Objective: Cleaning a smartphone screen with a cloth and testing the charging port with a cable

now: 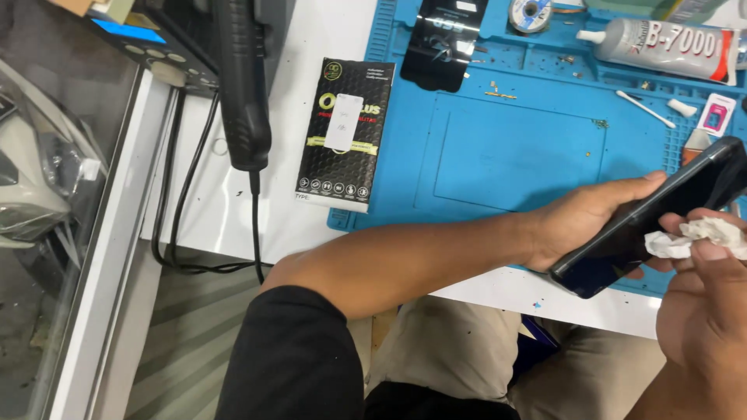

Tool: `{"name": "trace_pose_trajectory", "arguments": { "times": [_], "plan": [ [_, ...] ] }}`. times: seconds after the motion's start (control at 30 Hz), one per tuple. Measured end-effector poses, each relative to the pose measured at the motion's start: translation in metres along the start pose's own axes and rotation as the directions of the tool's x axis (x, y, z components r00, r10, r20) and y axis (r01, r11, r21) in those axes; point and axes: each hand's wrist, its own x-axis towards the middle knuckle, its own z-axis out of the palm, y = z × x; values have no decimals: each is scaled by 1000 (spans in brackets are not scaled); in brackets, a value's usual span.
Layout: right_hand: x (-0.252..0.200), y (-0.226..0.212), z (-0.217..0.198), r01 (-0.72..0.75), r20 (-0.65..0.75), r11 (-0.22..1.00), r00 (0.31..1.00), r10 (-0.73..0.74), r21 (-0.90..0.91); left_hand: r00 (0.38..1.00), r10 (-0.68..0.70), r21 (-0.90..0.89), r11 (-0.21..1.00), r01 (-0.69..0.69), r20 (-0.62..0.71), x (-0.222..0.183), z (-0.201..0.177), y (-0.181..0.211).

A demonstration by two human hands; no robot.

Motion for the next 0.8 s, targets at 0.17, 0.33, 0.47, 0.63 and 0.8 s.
{"name": "trace_pose_trajectory", "arguments": {
  "times": [0.17,0.33,0.47,0.63,0.8],
  "plan": [
    [-5,3,-6,169,-37,984,985,-167,59,992,-47,82,995,57,-119,-5,10,5],
    [-19,-26,21,197,-125,967,976,-178,159,993,-78,55,995,83,-84,-7,10,5],
    [-21,-40,26,222,-140,952,971,-195,213,992,-77,38,996,81,-100,-11,19,8],
    [-23,-45,37,291,-150,938,952,-266,186,981,-92,45,994,101,-170,-15,32,11],
    [-21,-53,40,326,-146,945,937,-318,37,973,-87,133,984,117,-214,-19,46,18]
  ]
}}
